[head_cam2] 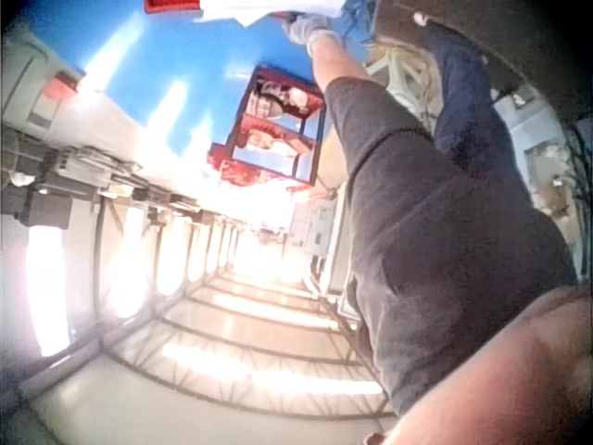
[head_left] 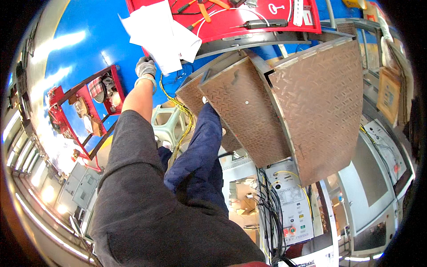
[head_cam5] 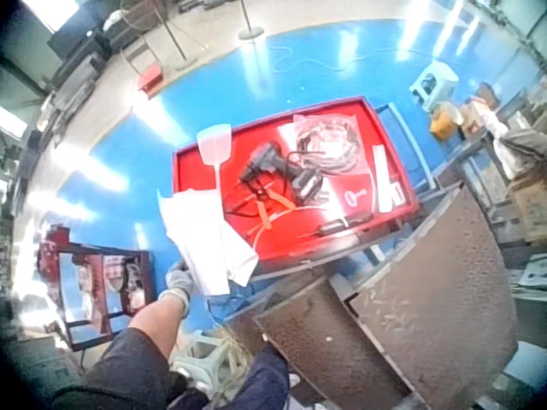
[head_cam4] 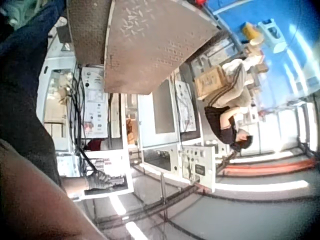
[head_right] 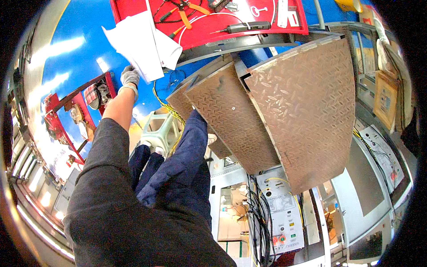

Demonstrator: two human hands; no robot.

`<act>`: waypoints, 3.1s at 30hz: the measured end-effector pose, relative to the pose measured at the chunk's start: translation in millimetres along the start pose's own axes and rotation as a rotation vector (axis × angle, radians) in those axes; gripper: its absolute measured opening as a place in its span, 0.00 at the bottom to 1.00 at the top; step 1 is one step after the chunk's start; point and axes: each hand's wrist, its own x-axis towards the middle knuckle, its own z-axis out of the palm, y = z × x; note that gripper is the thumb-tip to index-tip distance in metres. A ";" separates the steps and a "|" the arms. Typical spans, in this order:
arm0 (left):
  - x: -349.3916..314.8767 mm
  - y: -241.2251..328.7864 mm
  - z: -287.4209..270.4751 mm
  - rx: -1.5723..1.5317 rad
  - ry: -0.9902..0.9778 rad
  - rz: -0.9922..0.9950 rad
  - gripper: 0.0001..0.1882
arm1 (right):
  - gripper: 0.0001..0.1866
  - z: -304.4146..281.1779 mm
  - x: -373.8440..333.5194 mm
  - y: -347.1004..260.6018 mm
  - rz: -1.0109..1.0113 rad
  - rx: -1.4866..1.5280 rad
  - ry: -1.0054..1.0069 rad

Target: The person gathers and organizes bundles of black and yellow cables inside an open electrical cabinet. They separate, align, and route the cables while another person works nearby in the same cabinet.

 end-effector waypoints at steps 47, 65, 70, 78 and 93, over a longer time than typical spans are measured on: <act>-599.5 233.5 -237.7 -0.846 -1.928 0.805 0.09 | 0.20 -106.4 -67.5 -14.4 -0.191 0.910 -0.391; -882.5 111.4 -388.9 -0.508 -2.356 2.598 0.12 | 0.27 -228.7 -174.2 52.6 -0.432 0.052 0.663; -890.4 100.0 -392.0 0.050 -2.579 2.372 0.06 | 0.23 -288.5 -190.4 119.3 -0.311 -0.132 0.325; -886.0 99.2 -385.0 -0.220 -2.446 2.527 0.11 | 0.28 -297.1 -218.9 76.2 -0.251 -0.371 0.093; -880.2 106.4 -392.9 0.338 -2.708 1.588 0.19 | 0.12 -248.0 -231.8 77.4 0.216 -0.080 0.569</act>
